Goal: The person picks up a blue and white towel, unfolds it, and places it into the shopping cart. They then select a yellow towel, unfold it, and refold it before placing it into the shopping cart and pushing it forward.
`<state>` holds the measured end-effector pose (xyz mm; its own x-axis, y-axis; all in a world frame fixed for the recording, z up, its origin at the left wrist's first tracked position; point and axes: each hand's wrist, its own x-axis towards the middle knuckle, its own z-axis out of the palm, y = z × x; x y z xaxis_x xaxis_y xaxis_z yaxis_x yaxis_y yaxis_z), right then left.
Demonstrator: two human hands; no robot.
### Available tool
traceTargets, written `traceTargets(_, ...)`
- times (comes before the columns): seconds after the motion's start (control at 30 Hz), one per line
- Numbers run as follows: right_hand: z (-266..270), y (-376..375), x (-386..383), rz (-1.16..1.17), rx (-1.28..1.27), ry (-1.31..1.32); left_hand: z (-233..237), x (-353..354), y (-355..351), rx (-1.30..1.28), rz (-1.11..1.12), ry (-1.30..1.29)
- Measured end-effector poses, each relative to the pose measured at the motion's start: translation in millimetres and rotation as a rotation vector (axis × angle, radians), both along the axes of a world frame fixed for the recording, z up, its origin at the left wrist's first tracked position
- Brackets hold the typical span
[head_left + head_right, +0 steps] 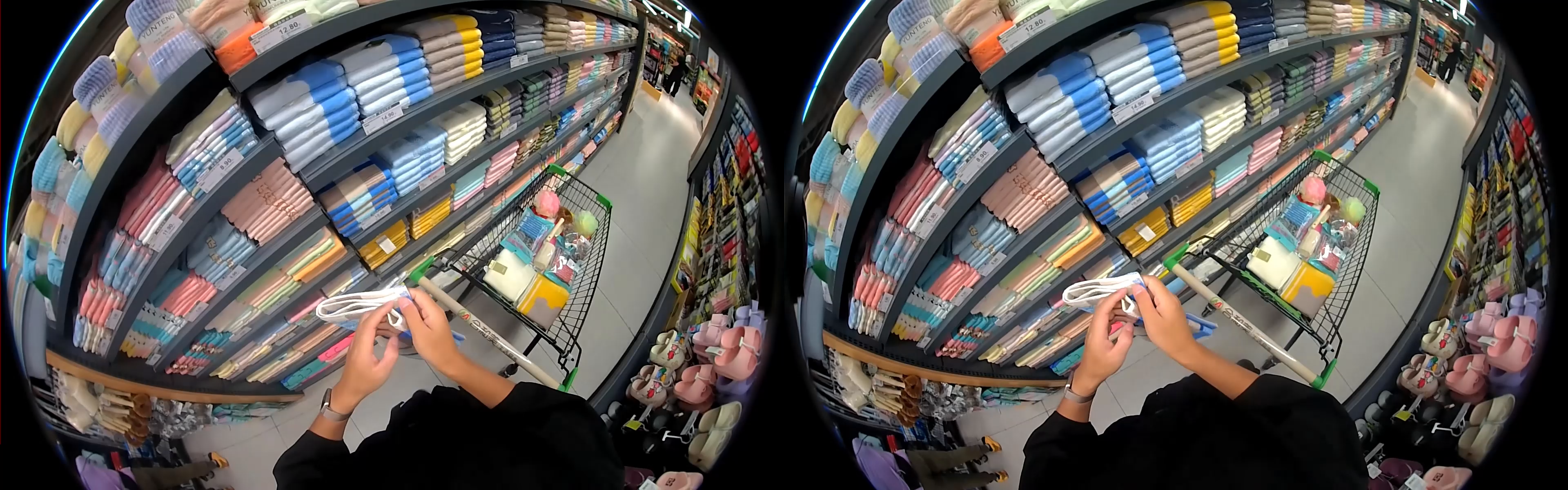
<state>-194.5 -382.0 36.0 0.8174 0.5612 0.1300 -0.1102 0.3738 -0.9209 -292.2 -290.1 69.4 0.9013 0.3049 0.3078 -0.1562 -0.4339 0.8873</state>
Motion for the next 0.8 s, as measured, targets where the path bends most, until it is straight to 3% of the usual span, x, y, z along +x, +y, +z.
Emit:
traceTargets(0.13, -12.8, -0.9, -3.8, 0.129, -0.001, 0.022, 3.0, 2.8, 1.0, 0.303, 0.126, -0.021)
traceTargets(0.3, -10.0, -0.3, -4.9, 0.089, 0.017, 0.004, 11.1, -1.8, 3.9, 0.671, 0.259, -0.118)
traceTargets(0.43, -8.6, 0.2, -4.3, 0.066, 0.004, -0.031, 16.3, -0.8, 3.0, 0.604, 0.269, -0.189)
traceTargets(0.53, -1.4, -6.9, -6.7, 0.077, -0.159, -0.149, 16.3, 1.9, 6.7, 0.581, 0.228, -0.164)
traceTargets(0.8, -0.1, -15.9, -8.0, 0.186, -0.140, -0.251, 16.0, 3.5, 7.3, 0.575, 0.275, -0.130)
